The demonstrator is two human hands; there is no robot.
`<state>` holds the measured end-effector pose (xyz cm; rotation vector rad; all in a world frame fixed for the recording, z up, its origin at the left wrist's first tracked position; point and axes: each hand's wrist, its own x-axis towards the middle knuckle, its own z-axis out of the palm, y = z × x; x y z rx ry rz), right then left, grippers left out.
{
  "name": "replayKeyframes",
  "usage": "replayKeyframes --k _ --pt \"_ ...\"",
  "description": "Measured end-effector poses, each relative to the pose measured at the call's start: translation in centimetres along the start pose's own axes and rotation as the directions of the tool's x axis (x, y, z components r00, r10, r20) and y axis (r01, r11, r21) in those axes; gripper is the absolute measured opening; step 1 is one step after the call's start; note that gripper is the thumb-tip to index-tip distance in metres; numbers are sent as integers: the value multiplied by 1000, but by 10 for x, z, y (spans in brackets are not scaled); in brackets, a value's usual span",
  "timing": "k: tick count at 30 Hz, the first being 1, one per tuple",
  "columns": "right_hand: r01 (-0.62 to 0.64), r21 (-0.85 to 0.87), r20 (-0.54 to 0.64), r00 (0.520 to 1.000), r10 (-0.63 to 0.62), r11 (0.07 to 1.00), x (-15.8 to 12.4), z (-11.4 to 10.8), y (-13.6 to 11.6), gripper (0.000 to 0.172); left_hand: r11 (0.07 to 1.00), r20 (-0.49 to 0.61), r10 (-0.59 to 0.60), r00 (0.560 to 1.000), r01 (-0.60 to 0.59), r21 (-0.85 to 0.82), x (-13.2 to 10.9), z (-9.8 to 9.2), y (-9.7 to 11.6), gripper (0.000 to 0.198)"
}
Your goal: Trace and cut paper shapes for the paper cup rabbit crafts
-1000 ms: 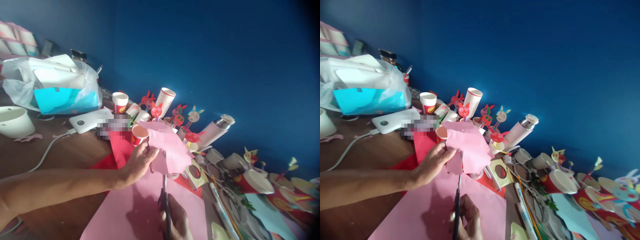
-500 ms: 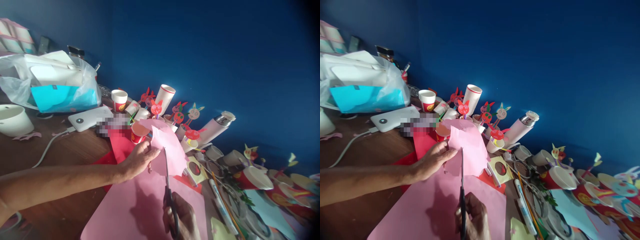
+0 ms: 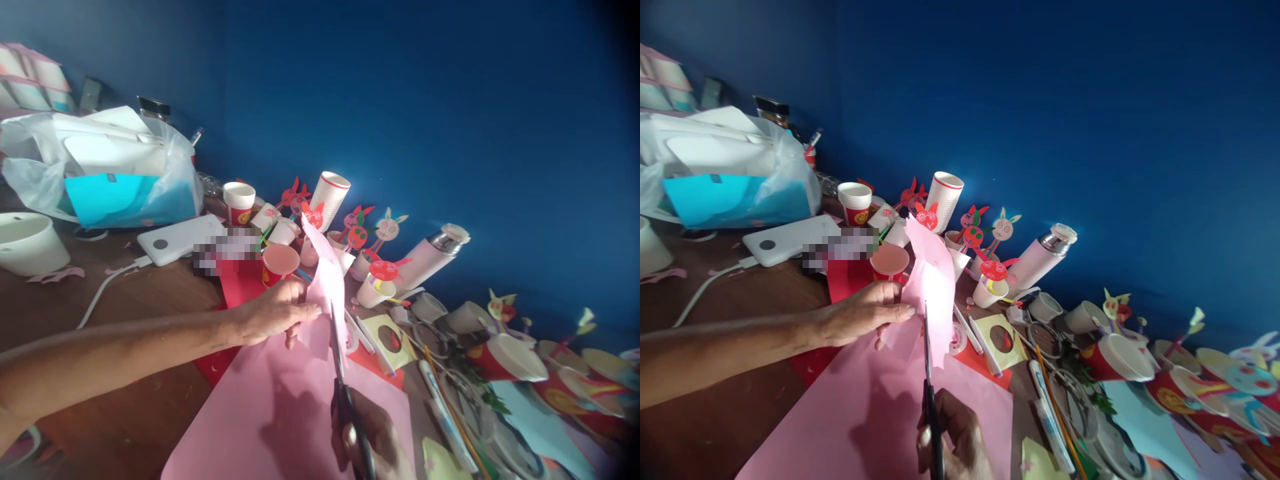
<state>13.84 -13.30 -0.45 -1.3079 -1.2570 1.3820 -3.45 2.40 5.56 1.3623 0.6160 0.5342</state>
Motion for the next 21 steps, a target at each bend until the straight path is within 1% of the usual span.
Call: replayKeyframes --k 5,7,11,15,21 --pt "0 -28 -7 1000 0 1000 1 0 -5 49 997 23 -68 997 69 -27 2 -2 3 23" --pt "13 -32 -20 1000 -14 999 2 2 -6 50 997 18 -66 998 67 -33 1 -1 2 23" --pt "28 -44 -63 998 -31 999 3 5 -3 51 996 46 -82 996 84 -44 0 2 -1 25" --pt "-39 -5 -78 996 39 999 0 5 -5 51 995 59 -100 993 101 -18 1 0 -2 27" --pt "-135 -68 -131 983 125 989 -4 1 -18 47 993 170 -105 980 112 -30 3 -8 3 24"
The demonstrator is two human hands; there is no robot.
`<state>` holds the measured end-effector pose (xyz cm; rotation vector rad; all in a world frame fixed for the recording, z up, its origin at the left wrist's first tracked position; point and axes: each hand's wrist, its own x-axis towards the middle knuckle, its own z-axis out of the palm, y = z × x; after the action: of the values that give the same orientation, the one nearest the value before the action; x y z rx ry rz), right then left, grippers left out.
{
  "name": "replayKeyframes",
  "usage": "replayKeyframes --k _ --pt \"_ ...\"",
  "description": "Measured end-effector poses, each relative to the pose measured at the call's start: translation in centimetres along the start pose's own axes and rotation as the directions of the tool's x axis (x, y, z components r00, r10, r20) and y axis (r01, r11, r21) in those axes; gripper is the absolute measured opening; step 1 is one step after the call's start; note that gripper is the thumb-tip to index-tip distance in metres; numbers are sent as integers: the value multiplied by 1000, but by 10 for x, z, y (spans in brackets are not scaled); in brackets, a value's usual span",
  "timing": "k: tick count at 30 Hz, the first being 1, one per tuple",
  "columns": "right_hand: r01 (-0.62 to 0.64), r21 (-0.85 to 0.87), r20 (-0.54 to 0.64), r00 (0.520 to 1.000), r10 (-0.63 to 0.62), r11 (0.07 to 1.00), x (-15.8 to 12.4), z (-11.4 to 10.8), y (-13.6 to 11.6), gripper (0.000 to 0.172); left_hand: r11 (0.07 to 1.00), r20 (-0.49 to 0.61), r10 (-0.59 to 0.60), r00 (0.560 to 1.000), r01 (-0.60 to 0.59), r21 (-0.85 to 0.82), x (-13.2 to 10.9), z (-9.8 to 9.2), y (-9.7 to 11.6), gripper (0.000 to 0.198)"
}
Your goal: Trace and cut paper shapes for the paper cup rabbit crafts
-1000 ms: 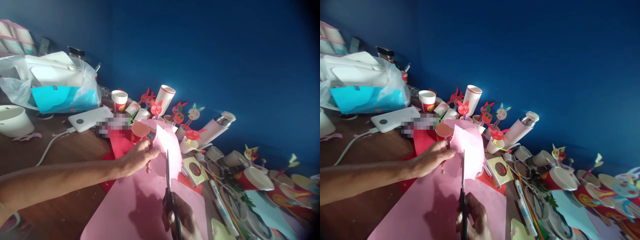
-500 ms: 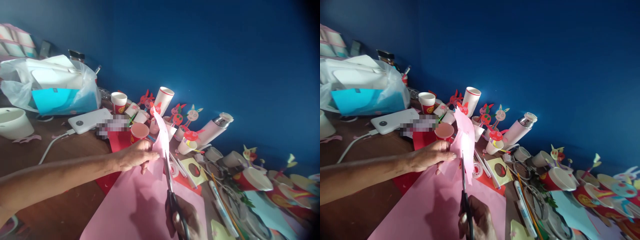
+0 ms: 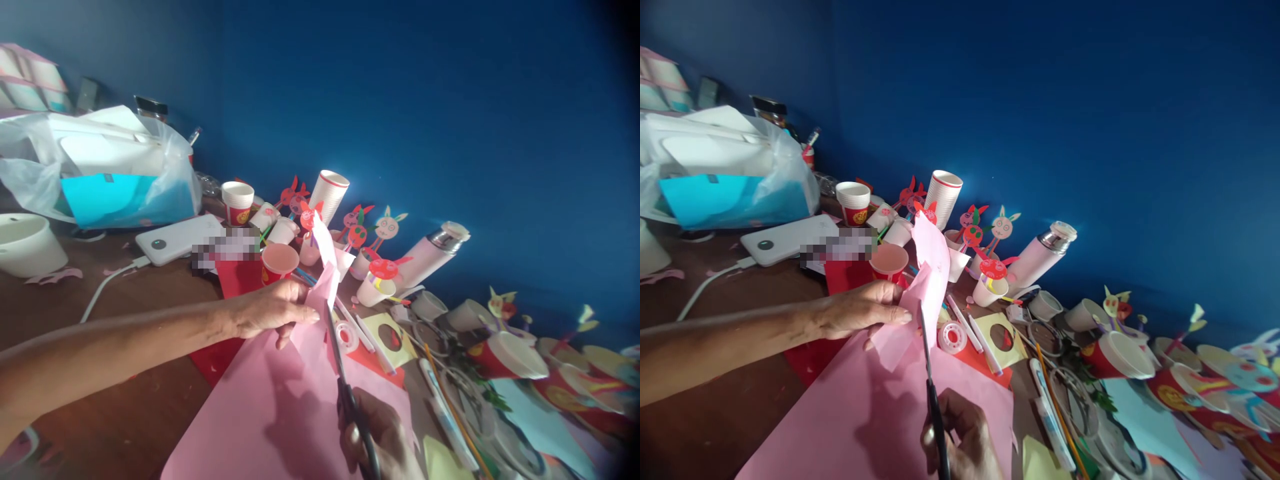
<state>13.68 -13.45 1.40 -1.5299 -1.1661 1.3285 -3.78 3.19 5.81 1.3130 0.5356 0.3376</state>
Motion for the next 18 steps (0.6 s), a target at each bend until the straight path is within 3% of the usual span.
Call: replayKeyframes --k 4,9,12,18 --pt "-2 -8 35 999 2 1000 1 -2 3 47 999 29 -42 999 42 13 -2 -2 4 12" --pt "50 -168 9 999 -50 985 1 -4 10 38 994 120 -105 987 99 54 -5 -3 3 8" --pt "54 -159 20 998 -51 986 -1 -4 8 38 989 101 -123 987 114 93 -5 -4 1 8" --pt "-147 -133 -13 989 146 980 -2 -1 -1 30 979 104 -141 984 123 160 -3 -12 2 13"
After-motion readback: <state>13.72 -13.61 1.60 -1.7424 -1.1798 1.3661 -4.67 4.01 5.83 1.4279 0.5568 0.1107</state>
